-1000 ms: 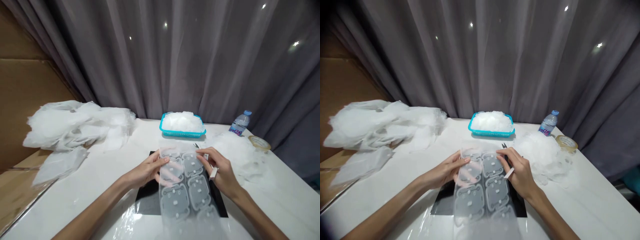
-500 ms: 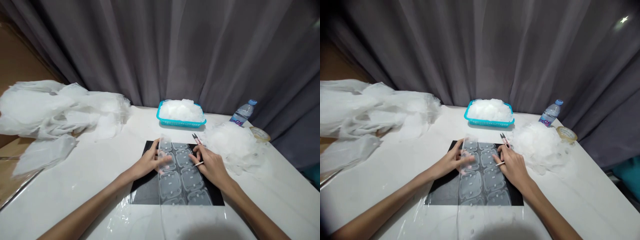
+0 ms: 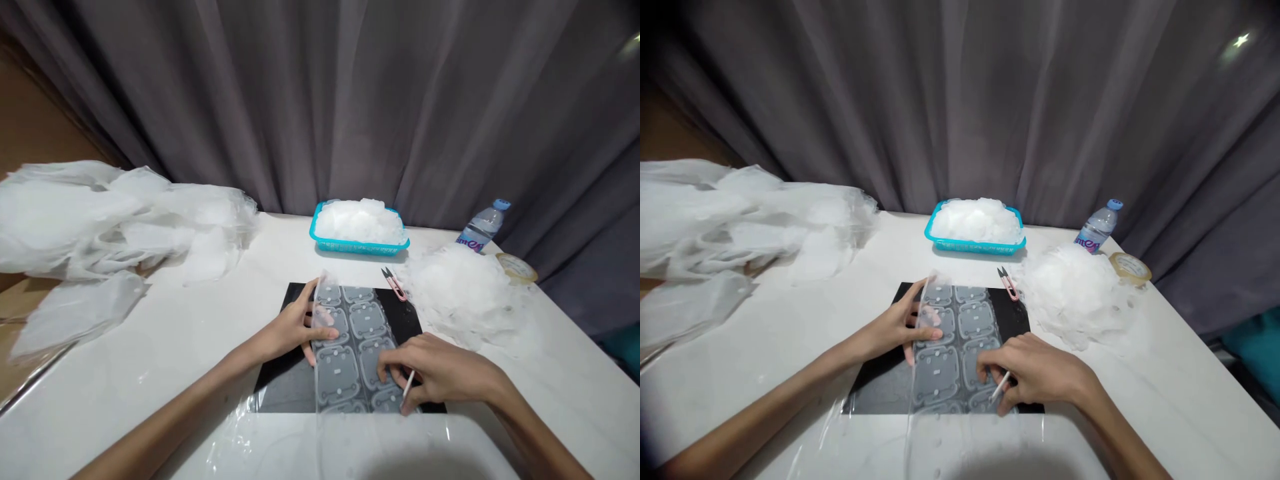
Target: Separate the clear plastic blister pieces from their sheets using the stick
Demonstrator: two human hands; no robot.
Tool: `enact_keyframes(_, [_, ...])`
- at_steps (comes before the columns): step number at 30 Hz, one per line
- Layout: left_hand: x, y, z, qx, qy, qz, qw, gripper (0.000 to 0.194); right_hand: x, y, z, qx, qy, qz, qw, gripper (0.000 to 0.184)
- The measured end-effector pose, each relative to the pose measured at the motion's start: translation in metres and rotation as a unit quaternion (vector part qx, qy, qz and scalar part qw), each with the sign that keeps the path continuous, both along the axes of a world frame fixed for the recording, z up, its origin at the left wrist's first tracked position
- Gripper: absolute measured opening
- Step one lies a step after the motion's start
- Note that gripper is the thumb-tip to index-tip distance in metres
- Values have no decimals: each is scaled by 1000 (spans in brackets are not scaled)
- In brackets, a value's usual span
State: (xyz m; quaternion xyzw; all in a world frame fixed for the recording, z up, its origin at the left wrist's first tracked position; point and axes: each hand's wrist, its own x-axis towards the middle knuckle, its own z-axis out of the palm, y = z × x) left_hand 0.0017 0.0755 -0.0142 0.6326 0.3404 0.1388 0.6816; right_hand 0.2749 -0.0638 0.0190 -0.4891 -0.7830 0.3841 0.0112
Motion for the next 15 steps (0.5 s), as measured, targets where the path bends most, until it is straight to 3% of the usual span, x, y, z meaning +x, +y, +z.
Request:
enact_keyframes(3, [-6, 5, 6, -27, 25, -33, 999, 119, -4, -6, 0, 1, -2, 16, 1000, 19])
enact_keyframes(9, [-18, 11, 10, -30, 53, -108, 992, 113, -21, -27, -3, -34, -50, 70, 996, 41])
enact_keyframes(15, [-17, 14, 15, 1, 59, -138, 989, 114, -41, -41, -14, 35, -77, 115, 990, 17])
